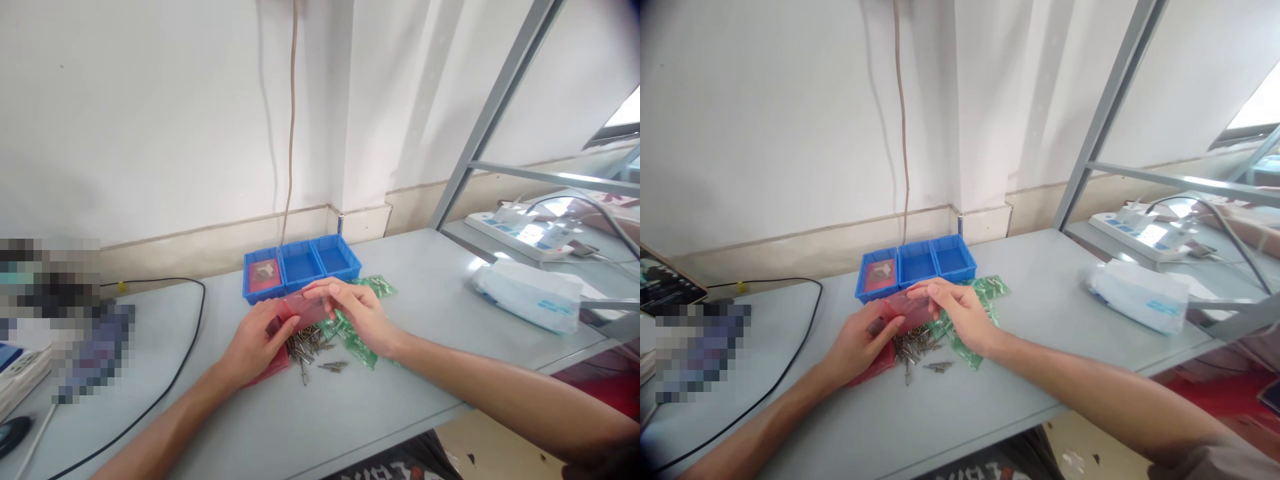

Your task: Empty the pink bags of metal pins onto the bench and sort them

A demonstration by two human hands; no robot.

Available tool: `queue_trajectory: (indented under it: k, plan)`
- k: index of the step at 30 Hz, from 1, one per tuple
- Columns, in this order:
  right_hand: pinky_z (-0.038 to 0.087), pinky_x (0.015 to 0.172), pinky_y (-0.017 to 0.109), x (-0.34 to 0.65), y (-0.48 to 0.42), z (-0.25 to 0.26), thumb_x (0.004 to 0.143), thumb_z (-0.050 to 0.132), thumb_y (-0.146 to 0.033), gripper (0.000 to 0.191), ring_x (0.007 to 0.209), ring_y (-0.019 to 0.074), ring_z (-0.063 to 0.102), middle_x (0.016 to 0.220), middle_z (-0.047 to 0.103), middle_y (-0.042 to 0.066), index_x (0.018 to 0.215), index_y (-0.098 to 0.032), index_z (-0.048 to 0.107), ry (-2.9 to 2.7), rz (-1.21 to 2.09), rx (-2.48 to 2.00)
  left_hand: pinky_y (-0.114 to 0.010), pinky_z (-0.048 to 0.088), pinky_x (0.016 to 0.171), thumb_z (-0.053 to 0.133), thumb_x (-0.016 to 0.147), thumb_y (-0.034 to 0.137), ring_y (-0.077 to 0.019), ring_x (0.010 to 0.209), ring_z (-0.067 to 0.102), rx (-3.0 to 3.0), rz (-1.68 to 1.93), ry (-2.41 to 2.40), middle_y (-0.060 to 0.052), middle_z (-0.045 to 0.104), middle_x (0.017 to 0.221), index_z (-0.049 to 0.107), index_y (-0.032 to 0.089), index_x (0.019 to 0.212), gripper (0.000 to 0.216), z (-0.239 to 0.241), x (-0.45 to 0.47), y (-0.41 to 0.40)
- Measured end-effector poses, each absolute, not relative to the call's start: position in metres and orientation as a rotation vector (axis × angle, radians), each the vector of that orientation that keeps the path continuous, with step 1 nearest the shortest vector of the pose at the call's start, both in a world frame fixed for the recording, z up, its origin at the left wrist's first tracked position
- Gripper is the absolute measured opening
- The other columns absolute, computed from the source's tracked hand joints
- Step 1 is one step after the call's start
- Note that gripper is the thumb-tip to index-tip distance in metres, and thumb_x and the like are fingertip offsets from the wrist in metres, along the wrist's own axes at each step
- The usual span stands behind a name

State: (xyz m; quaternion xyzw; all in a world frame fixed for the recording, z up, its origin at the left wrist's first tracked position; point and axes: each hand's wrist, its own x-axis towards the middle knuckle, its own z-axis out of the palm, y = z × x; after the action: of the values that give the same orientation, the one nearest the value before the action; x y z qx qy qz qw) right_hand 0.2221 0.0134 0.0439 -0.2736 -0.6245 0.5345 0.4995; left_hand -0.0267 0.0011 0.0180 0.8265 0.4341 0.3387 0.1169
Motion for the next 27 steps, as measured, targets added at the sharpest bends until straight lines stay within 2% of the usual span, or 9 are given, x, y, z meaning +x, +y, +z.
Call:
queue_trajectory:
  k: [6,8,10,13,15,20,24,27]
  plan:
    - [0.054,0.078,0.033,0.223,0.011,0.042,0.11,0.056,-0.044,0.032,0.099,0.0201,0.064,0.132,0.072,0.006,0.115,-0.03,0.085,-1.652,1.096,-0.764,-0.032,0.051,0.082,0.054,0.11,0.043,-0.0199,0.086,0.065,2.343,0.968,1.275,-0.004,0.074,0.098,0.07,0.022,0.104,0.027,0.019,-0.026,0.001]
    - [0.055,0.08,0.034,0.223,0.011,0.04,0.11,0.056,-0.045,0.032,0.1,0.021,0.065,0.133,0.071,0.007,0.117,-0.029,0.083,-1.662,1.075,-0.791,-0.031,0.051,0.08,0.052,0.11,0.043,-0.019,0.082,0.064,2.321,0.974,1.267,-0.003,0.073,0.093,0.069,0.021,0.1,0.029,0.02,-0.025,0.001]
    - [0.054,0.08,0.035,0.222,0.011,0.037,0.109,0.057,-0.045,0.03,0.096,0.0208,0.064,0.128,0.071,0.007,0.115,-0.027,0.08,-1.655,1.073,-0.831,-0.031,0.05,0.079,0.052,0.11,0.043,-0.0186,0.08,0.063,2.289,0.988,1.263,-0.002,0.072,0.09,0.069,0.021,0.098,0.031,0.02,-0.024,0.001]
    - [0.051,0.076,0.034,0.222,0.012,0.035,0.106,0.063,-0.044,0.022,0.083,0.0189,0.061,0.103,0.07,0.004,0.112,-0.025,0.072,-1.635,1.093,-0.9,-0.03,0.049,0.076,0.05,0.11,0.045,-0.0181,0.078,0.061,2.221,0.979,1.271,-0.001,0.072,0.088,0.067,0.02,0.095,0.034,0.022,-0.023,0.0]
    - [0.049,0.075,0.033,0.221,0.013,0.034,0.102,0.068,-0.042,0.02,0.08,0.0181,0.059,0.094,0.065,0.001,0.113,-0.025,0.065,-1.614,1.118,-0.919,-0.029,0.049,0.076,0.05,0.11,0.046,-0.0181,0.079,0.061,2.181,0.979,1.266,-0.001,0.071,0.088,0.067,0.019,0.095,0.035,0.023,-0.021,-0.001]
    - [0.049,0.079,0.033,0.219,0.014,0.032,0.098,0.074,-0.036,0.028,0.081,0.0169,0.058,0.103,0.066,0.001,0.116,-0.025,0.055,-1.627,1.215,-0.873,-0.027,0.048,0.075,0.052,0.11,0.044,-0.0169,0.08,0.062,2.102,0.993,1.233,0.0,0.072,0.09,0.068,0.018,0.097,0.034,0.027,-0.018,-0.004]
    - [0.048,0.079,0.032,0.217,0.012,0.032,0.098,0.075,-0.036,0.037,0.078,0.0154,0.057,0.097,0.066,-0.002,0.126,-0.026,0.053,-1.646,1.285,-0.865,-0.026,0.048,0.072,0.053,0.109,0.044,-0.0161,0.078,0.061,2.084,0.996,1.216,0.0,0.071,0.087,0.064,0.018,0.086,0.037,0.03,-0.017,-0.006]
    - [0.047,0.075,0.031,0.217,0.01,0.033,0.098,0.075,-0.035,0.047,0.075,0.0152,0.056,0.09,0.064,-0.004,0.136,-0.026,0.05,-1.641,1.327,-0.866,-0.026,0.048,0.073,0.053,0.109,0.045,-0.0164,0.078,0.061,2.088,0.97,1.209,0.0,0.071,0.087,0.066,0.018,0.088,0.037,0.03,-0.016,-0.008]
